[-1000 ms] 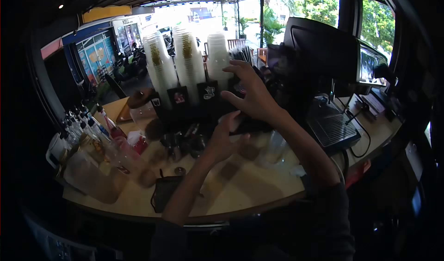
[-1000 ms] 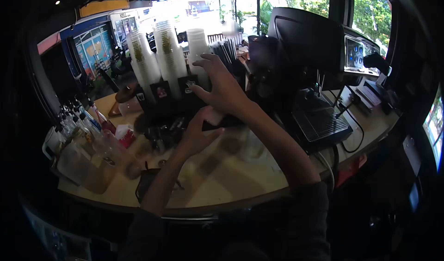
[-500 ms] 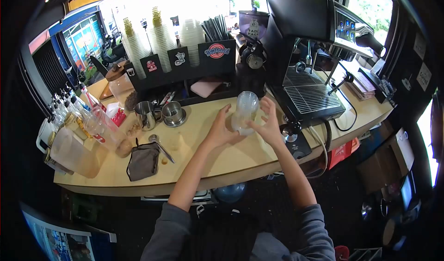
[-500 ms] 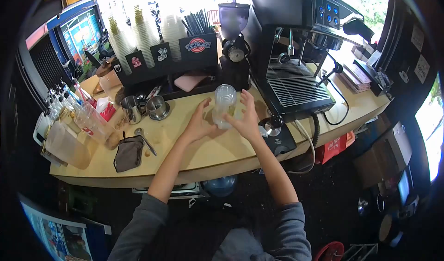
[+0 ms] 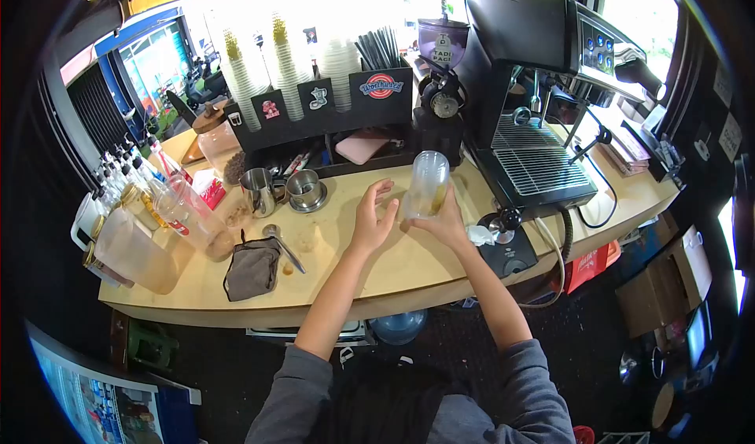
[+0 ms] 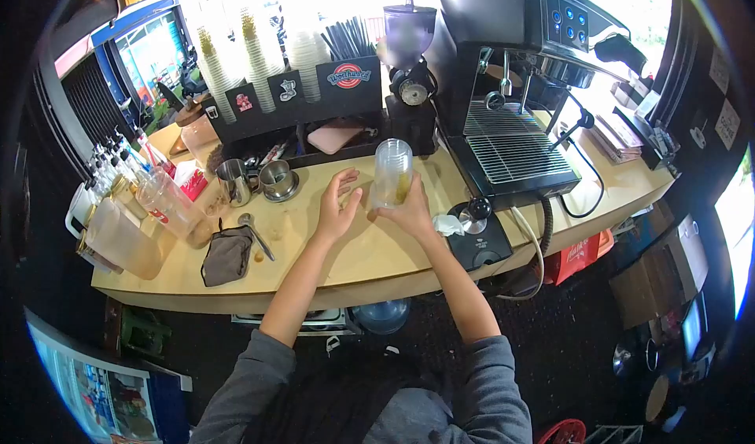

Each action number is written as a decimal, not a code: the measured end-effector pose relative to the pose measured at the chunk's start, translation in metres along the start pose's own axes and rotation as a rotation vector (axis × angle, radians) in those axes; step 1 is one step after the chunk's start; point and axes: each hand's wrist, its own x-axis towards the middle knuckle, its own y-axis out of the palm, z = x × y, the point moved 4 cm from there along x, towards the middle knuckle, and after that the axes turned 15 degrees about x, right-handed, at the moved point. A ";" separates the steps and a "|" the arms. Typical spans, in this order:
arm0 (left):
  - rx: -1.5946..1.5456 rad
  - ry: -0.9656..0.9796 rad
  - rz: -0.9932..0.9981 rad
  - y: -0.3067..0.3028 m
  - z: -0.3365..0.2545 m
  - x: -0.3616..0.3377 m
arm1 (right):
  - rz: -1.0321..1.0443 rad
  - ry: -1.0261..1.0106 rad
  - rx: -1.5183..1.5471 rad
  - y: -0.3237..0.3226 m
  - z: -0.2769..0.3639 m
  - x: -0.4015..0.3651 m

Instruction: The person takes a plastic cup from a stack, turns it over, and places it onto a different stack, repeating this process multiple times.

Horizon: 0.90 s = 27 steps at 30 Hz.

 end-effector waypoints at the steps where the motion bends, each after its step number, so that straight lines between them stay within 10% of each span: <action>1: 0.001 0.001 -0.003 0.001 0.003 0.000 | 0.001 -0.002 0.000 -0.001 -0.002 0.000; 6: -0.278 -0.067 0.077 0.016 0.011 0.000 | 0.028 0.132 0.471 -0.006 0.001 -0.006; 27: -0.583 -0.180 0.425 0.027 -0.003 -0.008 | 0.015 0.117 0.738 -0.004 -0.002 -0.024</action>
